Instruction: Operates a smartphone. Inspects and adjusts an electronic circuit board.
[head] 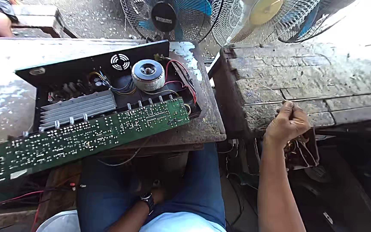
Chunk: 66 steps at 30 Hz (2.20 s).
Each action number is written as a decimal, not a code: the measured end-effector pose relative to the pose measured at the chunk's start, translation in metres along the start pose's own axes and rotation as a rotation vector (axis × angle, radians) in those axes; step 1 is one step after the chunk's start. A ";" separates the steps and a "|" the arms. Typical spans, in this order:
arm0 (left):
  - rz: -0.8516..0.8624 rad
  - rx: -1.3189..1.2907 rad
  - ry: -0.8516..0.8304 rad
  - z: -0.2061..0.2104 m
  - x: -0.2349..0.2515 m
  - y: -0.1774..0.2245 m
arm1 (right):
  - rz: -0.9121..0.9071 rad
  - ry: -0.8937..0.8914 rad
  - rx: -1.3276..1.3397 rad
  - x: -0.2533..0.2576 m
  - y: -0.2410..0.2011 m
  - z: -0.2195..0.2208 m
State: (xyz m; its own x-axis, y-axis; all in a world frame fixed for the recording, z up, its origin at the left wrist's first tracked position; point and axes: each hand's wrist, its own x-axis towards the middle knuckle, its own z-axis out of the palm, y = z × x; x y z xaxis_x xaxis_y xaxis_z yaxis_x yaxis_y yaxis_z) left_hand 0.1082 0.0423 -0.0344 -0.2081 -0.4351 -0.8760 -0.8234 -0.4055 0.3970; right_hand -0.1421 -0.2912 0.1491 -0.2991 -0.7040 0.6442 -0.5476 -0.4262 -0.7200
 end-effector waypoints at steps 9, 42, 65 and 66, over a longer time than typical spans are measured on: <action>0.399 -0.134 -0.029 -0.013 -0.040 -0.034 | 0.181 0.064 -0.203 0.009 -0.004 0.001; 0.348 0.452 1.316 -0.210 -0.301 -0.008 | 0.274 -0.096 -0.269 0.023 -0.001 -0.002; 0.237 0.530 1.275 -0.206 -0.312 -0.002 | 0.225 -0.102 -0.264 0.021 0.001 -0.001; 0.243 0.510 1.251 -0.211 -0.311 -0.006 | 0.227 -0.105 -0.267 0.021 0.001 -0.001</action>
State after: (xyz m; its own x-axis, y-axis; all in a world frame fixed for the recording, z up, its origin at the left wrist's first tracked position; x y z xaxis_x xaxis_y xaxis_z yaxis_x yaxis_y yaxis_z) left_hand 0.2891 0.0104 0.2938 0.0126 -0.9904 0.1376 -0.9926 0.0042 0.1213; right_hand -0.1496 -0.3055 0.1625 -0.3620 -0.8239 0.4361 -0.6658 -0.0989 -0.7395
